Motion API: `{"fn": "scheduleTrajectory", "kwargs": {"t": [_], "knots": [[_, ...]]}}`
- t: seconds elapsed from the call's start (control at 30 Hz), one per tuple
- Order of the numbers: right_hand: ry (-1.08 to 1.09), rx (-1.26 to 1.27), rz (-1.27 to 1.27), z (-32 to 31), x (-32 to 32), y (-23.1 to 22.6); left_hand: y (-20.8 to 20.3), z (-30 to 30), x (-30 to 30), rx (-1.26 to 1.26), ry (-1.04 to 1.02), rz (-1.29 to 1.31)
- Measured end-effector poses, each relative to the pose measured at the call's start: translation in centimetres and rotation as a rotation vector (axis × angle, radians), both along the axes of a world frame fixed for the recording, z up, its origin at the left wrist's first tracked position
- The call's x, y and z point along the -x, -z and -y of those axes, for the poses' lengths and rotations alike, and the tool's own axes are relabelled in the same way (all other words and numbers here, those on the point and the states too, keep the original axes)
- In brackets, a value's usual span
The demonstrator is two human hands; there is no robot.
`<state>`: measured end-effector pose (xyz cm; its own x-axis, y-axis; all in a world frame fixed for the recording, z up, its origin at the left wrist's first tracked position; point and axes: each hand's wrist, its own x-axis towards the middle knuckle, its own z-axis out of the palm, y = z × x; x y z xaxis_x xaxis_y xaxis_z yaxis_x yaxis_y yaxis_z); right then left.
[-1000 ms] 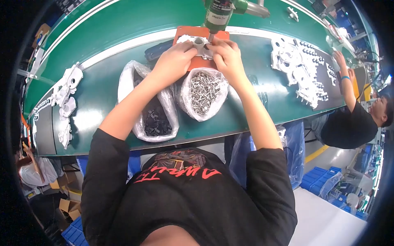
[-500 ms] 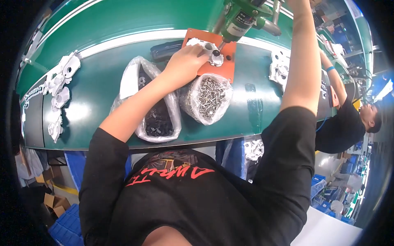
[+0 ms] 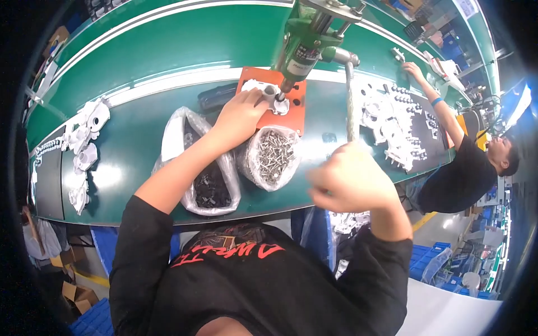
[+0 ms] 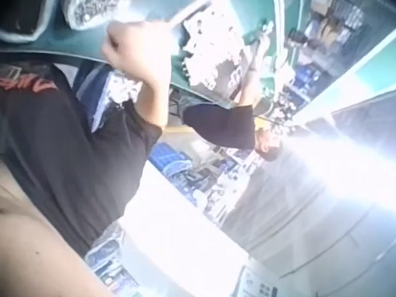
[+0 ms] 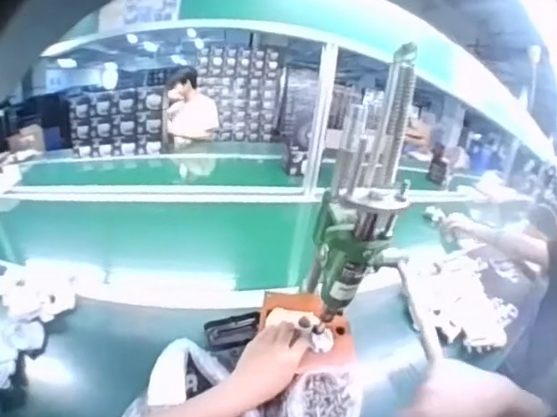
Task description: Assembling plastic components using a manual press machine on a production floor.
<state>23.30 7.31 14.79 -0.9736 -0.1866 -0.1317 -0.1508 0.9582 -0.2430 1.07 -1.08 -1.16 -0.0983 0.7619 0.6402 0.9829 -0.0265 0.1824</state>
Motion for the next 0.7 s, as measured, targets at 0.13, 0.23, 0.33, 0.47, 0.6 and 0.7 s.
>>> {"fn": "scheduleTrajectory", "kwargs": {"t": [0.13,0.23,0.33,0.47,0.6,0.7], "knots": [[-0.005,0.407,-0.161,-1.3,-0.8,-1.5,-0.6,-1.0,-0.3,0.063,0.060,0.114],[-0.112,1.019,-0.600,-5.9,0.8,-5.2,-3.3,-1.7,0.5,0.303,-0.055,0.409],[0.232,1.693,-1.006,-9.1,3.5,-8.9,-2.7,-4.0,1.9,0.209,-0.029,0.254],[0.505,1.401,-0.991,-14.8,9.6,-7.6,-0.2,-4.6,2.6,0.268,-0.070,0.039],[0.407,1.484,-0.636,-22.0,9.0,0.3,-2.3,-3.9,3.0,0.293,0.080,0.079],[0.628,0.993,-0.763,-20.3,4.2,2.1,-3.9,-3.1,4.2,0.222,-0.155,-0.019]]}}
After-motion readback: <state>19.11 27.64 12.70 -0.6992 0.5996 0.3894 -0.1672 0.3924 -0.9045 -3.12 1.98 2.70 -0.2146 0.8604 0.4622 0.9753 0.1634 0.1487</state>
